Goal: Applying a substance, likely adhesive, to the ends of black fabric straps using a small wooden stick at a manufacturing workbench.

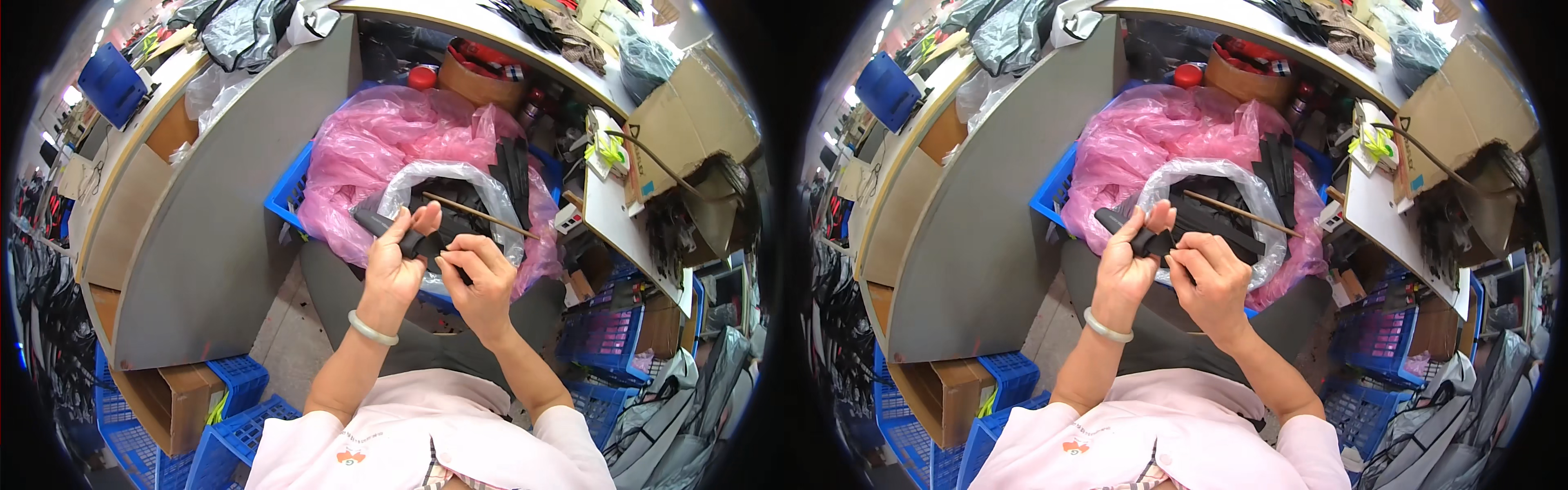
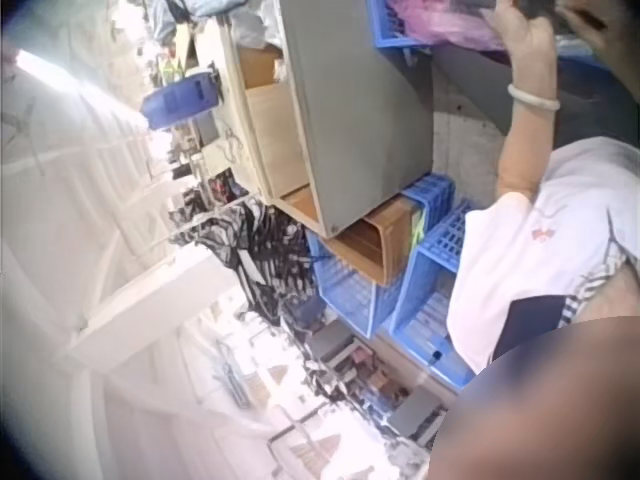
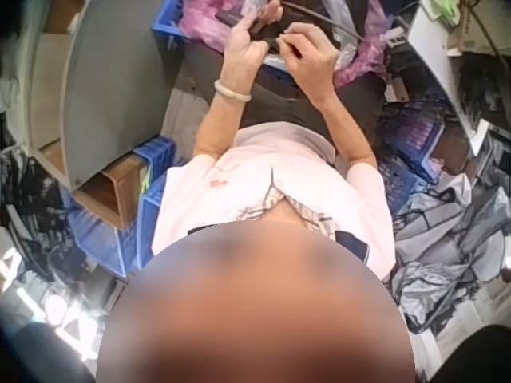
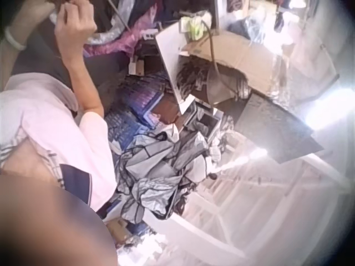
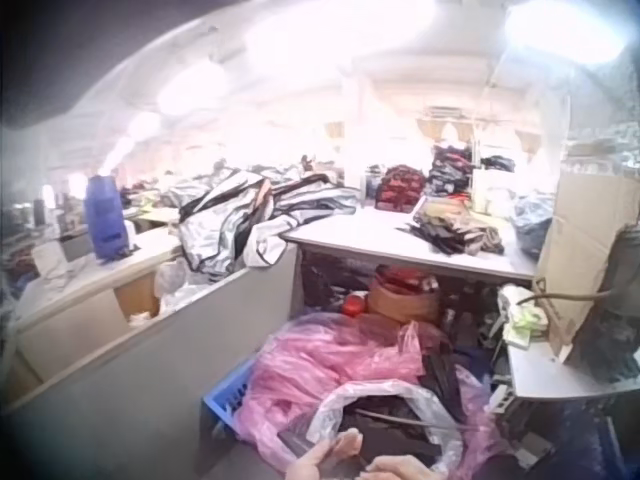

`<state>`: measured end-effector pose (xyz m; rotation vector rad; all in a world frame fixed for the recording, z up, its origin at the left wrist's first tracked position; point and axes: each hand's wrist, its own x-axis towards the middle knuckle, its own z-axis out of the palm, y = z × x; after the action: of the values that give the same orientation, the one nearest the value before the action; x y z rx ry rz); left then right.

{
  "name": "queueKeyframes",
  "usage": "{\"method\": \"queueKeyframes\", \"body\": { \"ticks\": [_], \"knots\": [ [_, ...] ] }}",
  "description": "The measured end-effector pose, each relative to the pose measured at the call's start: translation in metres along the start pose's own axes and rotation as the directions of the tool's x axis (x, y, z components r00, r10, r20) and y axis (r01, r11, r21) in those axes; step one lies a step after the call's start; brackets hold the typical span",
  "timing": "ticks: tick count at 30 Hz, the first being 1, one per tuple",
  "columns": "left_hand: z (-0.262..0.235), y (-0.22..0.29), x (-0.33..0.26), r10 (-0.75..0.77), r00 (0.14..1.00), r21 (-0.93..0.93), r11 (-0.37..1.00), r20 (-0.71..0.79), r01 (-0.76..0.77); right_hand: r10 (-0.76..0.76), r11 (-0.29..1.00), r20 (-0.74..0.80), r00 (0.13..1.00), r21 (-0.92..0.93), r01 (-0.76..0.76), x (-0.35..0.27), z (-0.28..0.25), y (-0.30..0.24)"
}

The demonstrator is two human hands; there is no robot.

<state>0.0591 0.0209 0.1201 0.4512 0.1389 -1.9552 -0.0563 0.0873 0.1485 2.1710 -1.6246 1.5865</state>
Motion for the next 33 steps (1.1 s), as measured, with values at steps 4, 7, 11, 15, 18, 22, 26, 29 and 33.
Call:
{"method": "queueKeyframes", "body": {
  "ticks": [4,7,11,15,18,22,26,29,33],
  "knots": [
    [-0.005,-0.013,0.013,0.187,0.982,0.162,0.968,0.027,-0.189,0.030,0.996,0.013,0.999,0.080,-0.031,0.004,0.004,0.006],
    [-0.002,-0.015,0.009,0.287,0.954,0.224,0.928,0.080,-0.298,0.248,0.929,0.132,0.960,0.248,-0.274,0.006,0.001,0.009],
    [0.000,-0.005,-0.001,0.311,0.948,0.262,0.911,0.071,-0.319,0.323,0.866,0.216,0.922,0.324,-0.380,0.008,0.007,0.011],
    [-0.006,-0.004,0.001,0.319,0.948,0.255,0.916,0.000,-0.309,0.314,0.881,0.209,0.926,0.299,-0.367,0.004,0.010,0.011],
    [-0.005,0.006,0.000,0.191,0.973,0.148,0.974,-0.131,-0.171,0.308,0.918,0.108,0.945,0.226,-0.325,0.001,0.011,0.004],
    [-0.009,0.007,0.007,0.165,0.972,0.053,0.986,-0.167,-0.158,0.047,0.999,-0.024,0.999,-0.003,-0.047,0.004,0.013,0.003],
    [-0.005,0.007,0.007,0.137,0.979,0.096,0.988,-0.149,-0.124,-0.153,0.980,0.012,0.988,-0.130,0.153,0.008,0.017,0.004],
    [-0.009,0.006,0.011,0.236,0.965,0.161,0.963,-0.116,-0.217,-0.246,0.961,0.063,0.967,-0.110,0.252,0.010,0.025,0.001],
    [-0.013,0.005,0.002,0.285,0.958,0.329,0.906,-0.011,-0.266,-0.036,0.973,0.121,0.992,0.231,0.007,0.005,0.040,0.007]
  ]
}}
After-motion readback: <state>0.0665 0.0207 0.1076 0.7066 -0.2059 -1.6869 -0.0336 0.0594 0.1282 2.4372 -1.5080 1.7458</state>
